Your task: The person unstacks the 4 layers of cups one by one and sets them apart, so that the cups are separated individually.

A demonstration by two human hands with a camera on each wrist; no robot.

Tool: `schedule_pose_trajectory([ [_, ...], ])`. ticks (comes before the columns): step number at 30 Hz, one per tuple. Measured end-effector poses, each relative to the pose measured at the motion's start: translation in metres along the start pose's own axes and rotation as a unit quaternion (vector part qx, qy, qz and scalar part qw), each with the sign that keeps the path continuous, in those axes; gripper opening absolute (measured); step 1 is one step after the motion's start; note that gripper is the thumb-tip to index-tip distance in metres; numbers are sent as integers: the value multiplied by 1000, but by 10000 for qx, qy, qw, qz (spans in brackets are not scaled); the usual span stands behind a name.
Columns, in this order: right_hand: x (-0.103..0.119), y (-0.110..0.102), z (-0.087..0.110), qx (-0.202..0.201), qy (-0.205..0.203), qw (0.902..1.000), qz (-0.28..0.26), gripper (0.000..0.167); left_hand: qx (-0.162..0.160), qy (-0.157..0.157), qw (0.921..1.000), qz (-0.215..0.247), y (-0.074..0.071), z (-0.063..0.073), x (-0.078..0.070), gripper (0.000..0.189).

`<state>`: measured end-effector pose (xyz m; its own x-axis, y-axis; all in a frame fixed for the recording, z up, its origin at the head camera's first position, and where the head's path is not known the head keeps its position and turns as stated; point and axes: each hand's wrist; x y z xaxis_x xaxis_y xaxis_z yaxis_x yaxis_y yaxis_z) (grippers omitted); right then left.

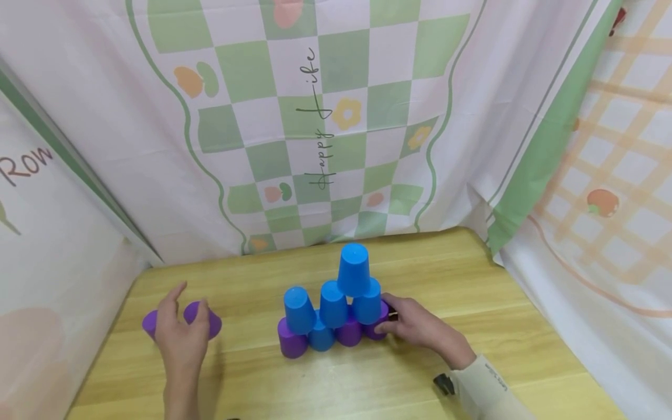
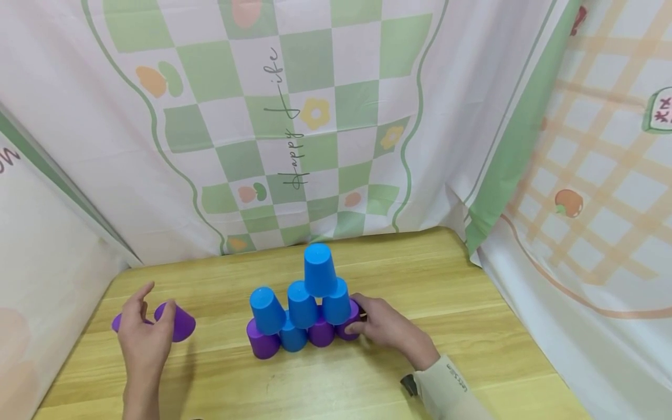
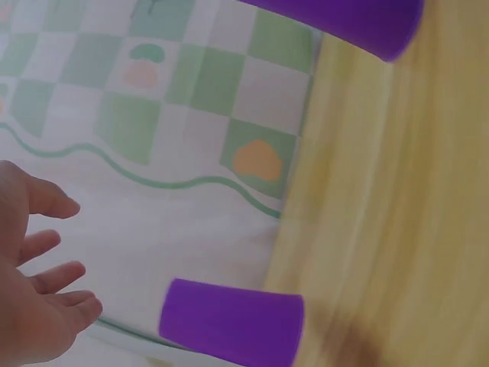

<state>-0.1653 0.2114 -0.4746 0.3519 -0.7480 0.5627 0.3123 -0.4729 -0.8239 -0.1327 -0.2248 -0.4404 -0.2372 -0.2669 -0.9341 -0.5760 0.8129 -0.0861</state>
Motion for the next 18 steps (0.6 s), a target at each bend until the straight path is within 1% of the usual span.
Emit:
schedule_pose_trajectory([
  [4, 0, 0, 1, 14, 8, 10000, 23, 48, -37, 362, 9993, -23, 3, 1, -7, 56],
  [8, 0, 0, 1, 8, 0, 10000, 46, 48, 45, 537, 9985, 16, 6, 3, -13, 55],
  [15, 0, 0, 0, -14, -7, 10000, 42, 48, 427, 827, 9956, 114, 15, 7, -21, 56],
  [18, 0, 0, 1, -14, -18, 10000, 30, 49, 592, 874, 9944, 107, 19, 10, -23, 58],
])
Point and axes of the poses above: each hand's wrist, its own z-axis away from the middle knuckle, its own y-axis out of the palm, x = y × z, and after that the axes turned 14 degrees about z, right-handed
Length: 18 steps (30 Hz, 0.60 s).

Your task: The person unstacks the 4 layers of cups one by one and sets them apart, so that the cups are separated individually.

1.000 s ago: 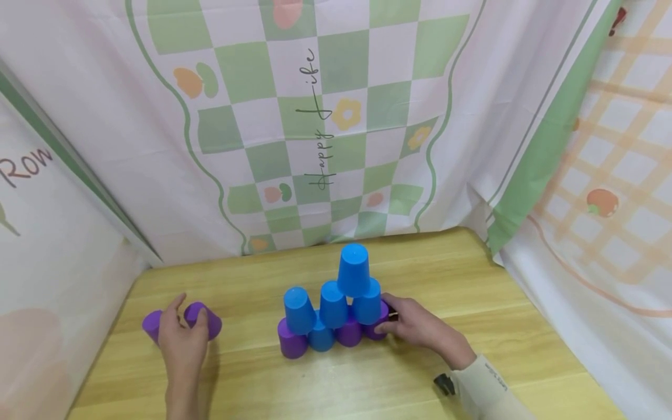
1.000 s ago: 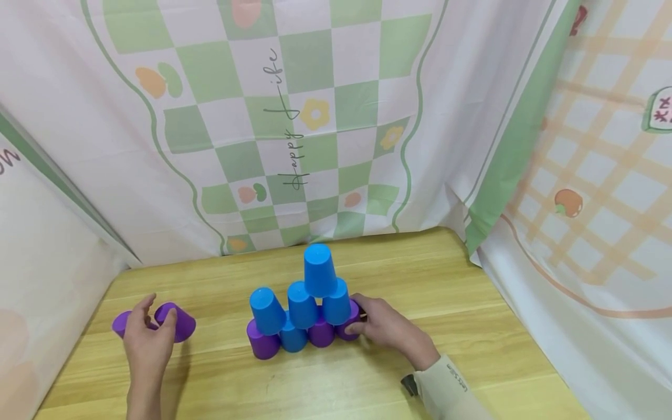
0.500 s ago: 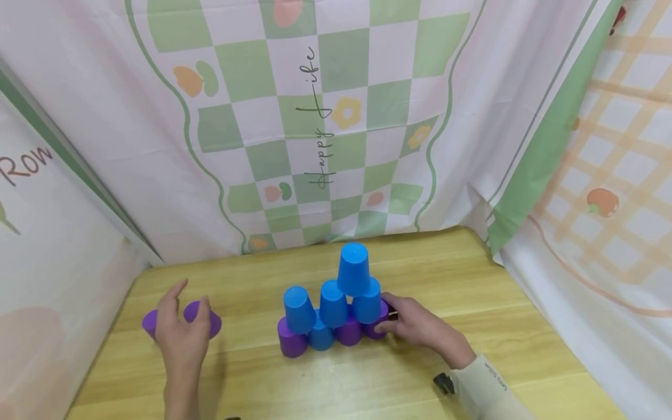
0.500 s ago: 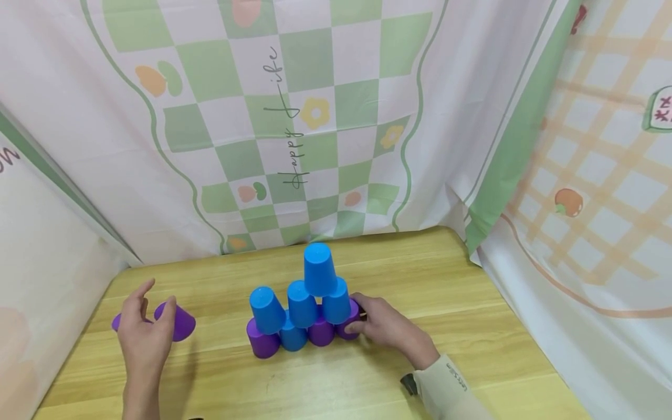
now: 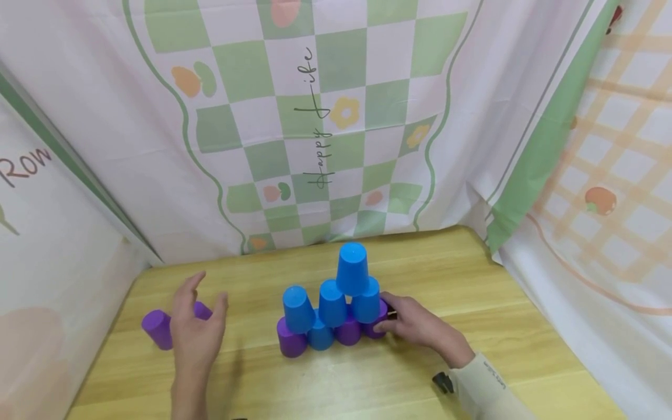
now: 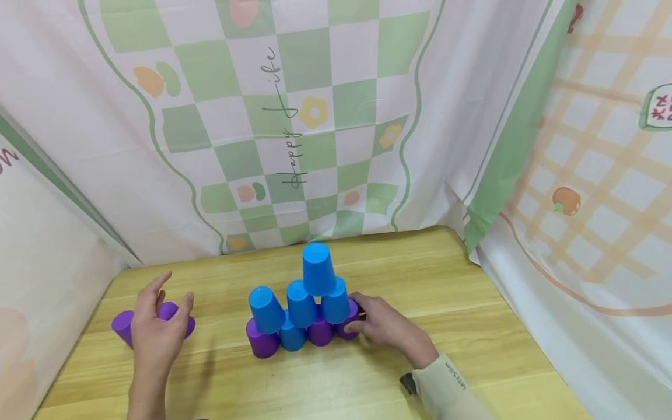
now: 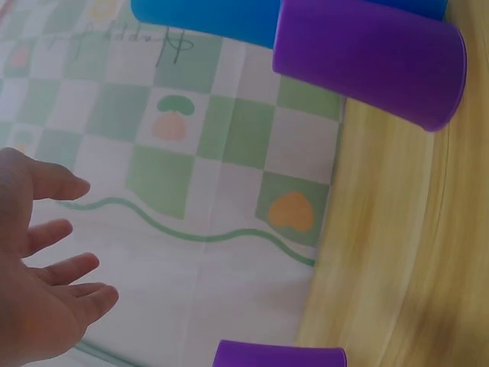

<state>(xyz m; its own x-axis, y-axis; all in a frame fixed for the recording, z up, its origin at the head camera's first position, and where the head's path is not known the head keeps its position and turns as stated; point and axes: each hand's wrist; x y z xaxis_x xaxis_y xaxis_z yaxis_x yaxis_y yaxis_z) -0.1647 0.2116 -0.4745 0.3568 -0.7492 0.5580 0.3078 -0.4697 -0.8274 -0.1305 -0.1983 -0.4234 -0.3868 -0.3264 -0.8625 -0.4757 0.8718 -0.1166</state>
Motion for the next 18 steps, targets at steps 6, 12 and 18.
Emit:
schedule_pose_trajectory([
  [6, 0, 0, 0, 5, -6, 10000, 6, 49, 310, -16, 9994, 127, 4, 5, -4, 62],
  [12, 1, 0, 0, 17, 19, 10000, 4, 48, 526, 380, 9961, 591, 12, 9, -9, 66],
  [18, 1, 0, 0, 8, 13, 10000, 14, 46, 651, 521, 9931, 824, 20, 10, -17, 68],
])
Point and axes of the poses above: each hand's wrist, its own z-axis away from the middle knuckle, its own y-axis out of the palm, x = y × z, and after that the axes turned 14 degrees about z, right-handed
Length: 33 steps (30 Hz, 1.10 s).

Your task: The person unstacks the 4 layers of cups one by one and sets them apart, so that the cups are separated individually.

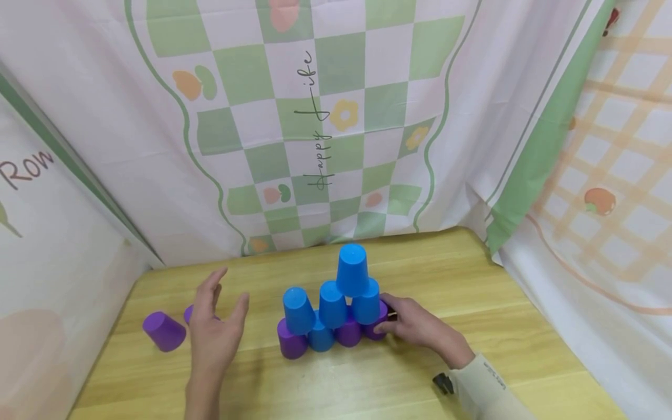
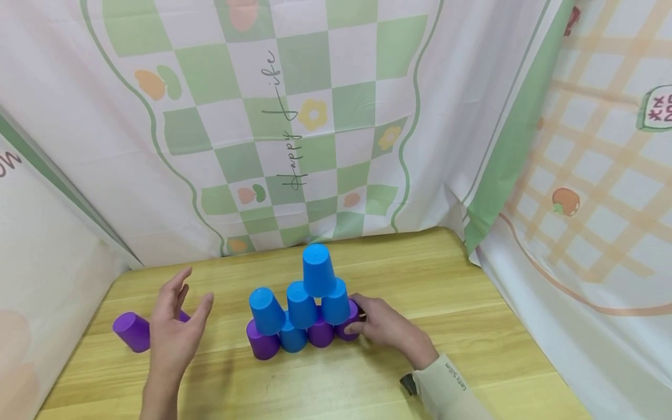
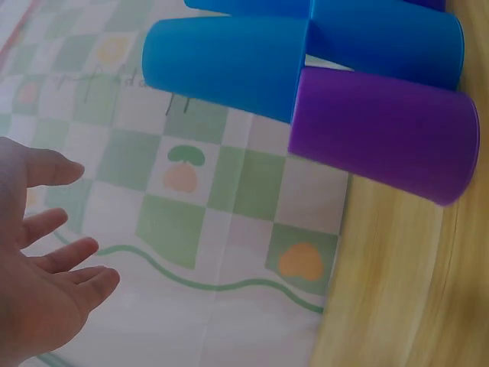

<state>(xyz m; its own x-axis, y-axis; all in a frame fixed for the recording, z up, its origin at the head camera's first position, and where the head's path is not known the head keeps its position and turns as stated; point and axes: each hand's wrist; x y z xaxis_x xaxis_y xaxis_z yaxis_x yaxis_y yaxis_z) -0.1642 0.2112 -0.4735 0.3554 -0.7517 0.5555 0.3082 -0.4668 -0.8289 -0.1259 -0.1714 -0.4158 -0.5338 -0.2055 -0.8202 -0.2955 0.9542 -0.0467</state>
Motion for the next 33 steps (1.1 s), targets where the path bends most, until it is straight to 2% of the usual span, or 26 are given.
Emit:
schedule_pose_trajectory([
  [8, -1, 1, 0, -19, -44, 10000, 29, 46, 197, -263, 9994, -109, 7, 3, -6, 71],
  [19, -1, 1, 0, -23, -109, 9999, -28, 45, 467, -156, 9985, 228, 22, 5, -6, 74],
  [33, 0, 1, 0, -23, -4, 10000, -91, 45, 835, -56, 9951, 523, 43, 10, -9, 74],
])
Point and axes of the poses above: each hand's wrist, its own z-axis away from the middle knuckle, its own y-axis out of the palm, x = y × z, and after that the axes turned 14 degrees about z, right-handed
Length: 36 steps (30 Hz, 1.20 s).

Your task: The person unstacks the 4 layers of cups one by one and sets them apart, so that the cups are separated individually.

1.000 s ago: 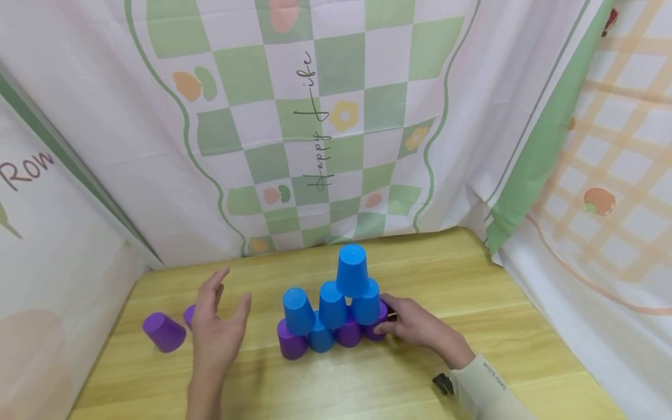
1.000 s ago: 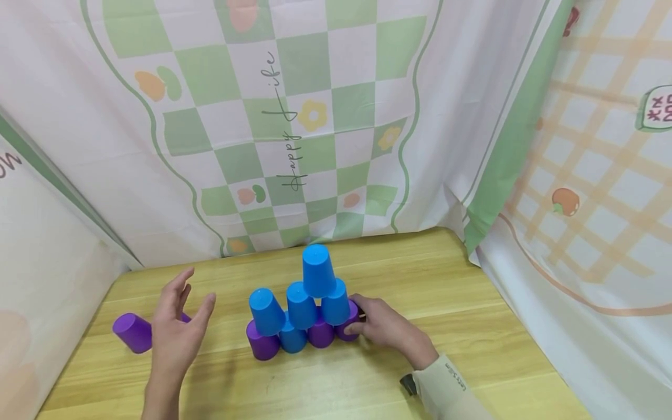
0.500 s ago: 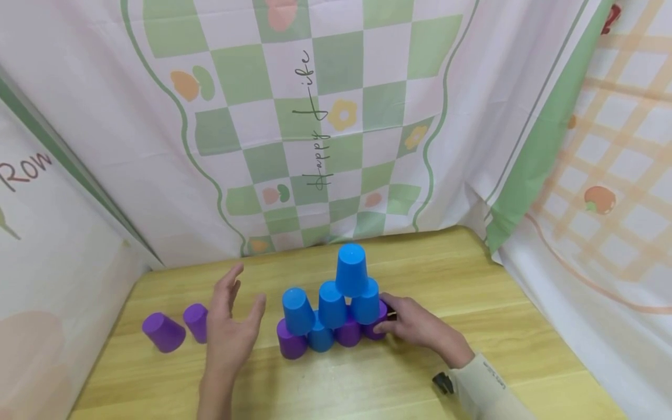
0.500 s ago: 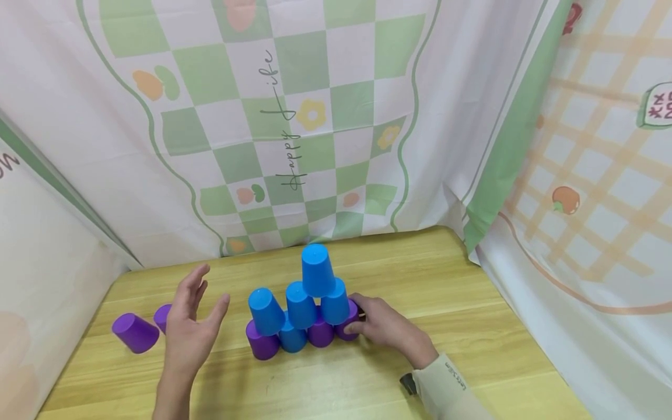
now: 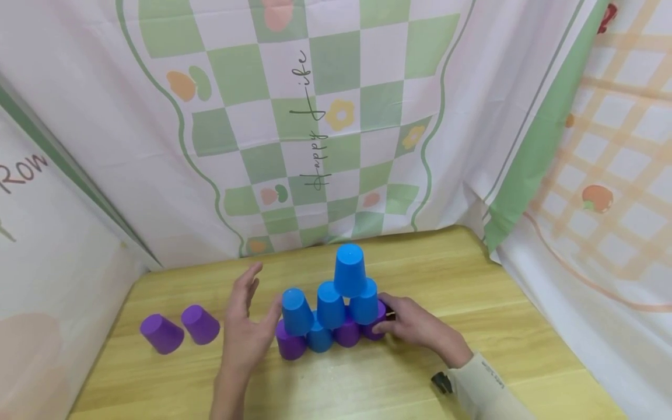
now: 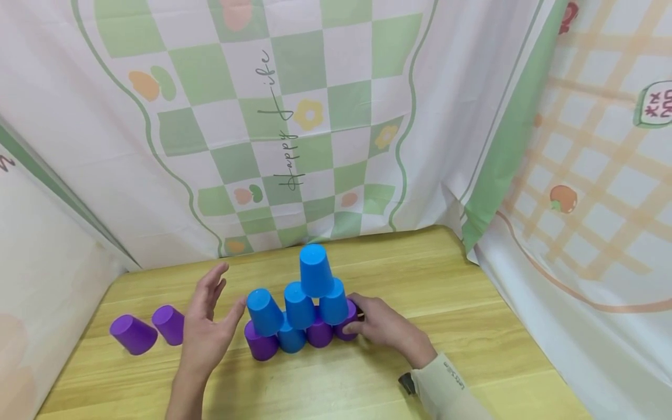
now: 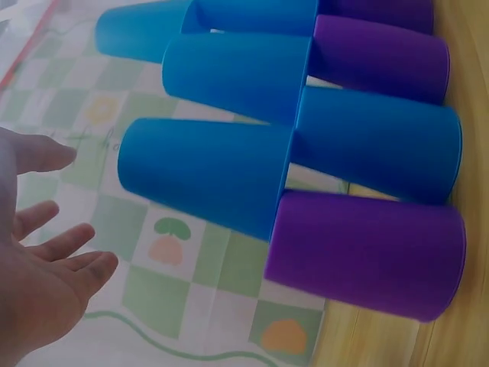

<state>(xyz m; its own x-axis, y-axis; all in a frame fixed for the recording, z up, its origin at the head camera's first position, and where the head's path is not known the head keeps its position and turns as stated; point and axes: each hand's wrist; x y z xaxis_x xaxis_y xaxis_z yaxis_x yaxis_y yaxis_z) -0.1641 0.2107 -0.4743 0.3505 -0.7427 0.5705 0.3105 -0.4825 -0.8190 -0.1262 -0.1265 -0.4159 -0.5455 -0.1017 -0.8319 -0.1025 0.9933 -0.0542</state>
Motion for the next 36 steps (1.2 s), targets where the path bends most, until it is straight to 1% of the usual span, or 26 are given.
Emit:
schedule_pose_trajectory([
  [11, 0, 0, 0, 1, 7, 10000, 49, 45, 382, -19, 9984, 421, 18, -2, -3, 74],
  [14, 0, 0, 0, 3, 3, 10000, 46, 45, 480, -77, 9982, 356, 24, -2, -3, 74],
  [23, -2, 1, -1, -50, -49, 9999, 104, 44, 794, -25, 9968, 10, 42, -5, -5, 72],
  [26, -2, 0, -1, -33, -43, 9999, 95, 45, 917, 107, 9956, -130, 45, -8, -7, 73],
  [33, -2, 0, -1, -8, -33, 10000, 58, 45, 1162, 598, 9910, -281, 52, -14, -10, 73],
  [36, -2, 1, -1, -8, -44, 10000, 44, 45, 1230, 704, 9893, -350, 55, -17, -12, 72],
])
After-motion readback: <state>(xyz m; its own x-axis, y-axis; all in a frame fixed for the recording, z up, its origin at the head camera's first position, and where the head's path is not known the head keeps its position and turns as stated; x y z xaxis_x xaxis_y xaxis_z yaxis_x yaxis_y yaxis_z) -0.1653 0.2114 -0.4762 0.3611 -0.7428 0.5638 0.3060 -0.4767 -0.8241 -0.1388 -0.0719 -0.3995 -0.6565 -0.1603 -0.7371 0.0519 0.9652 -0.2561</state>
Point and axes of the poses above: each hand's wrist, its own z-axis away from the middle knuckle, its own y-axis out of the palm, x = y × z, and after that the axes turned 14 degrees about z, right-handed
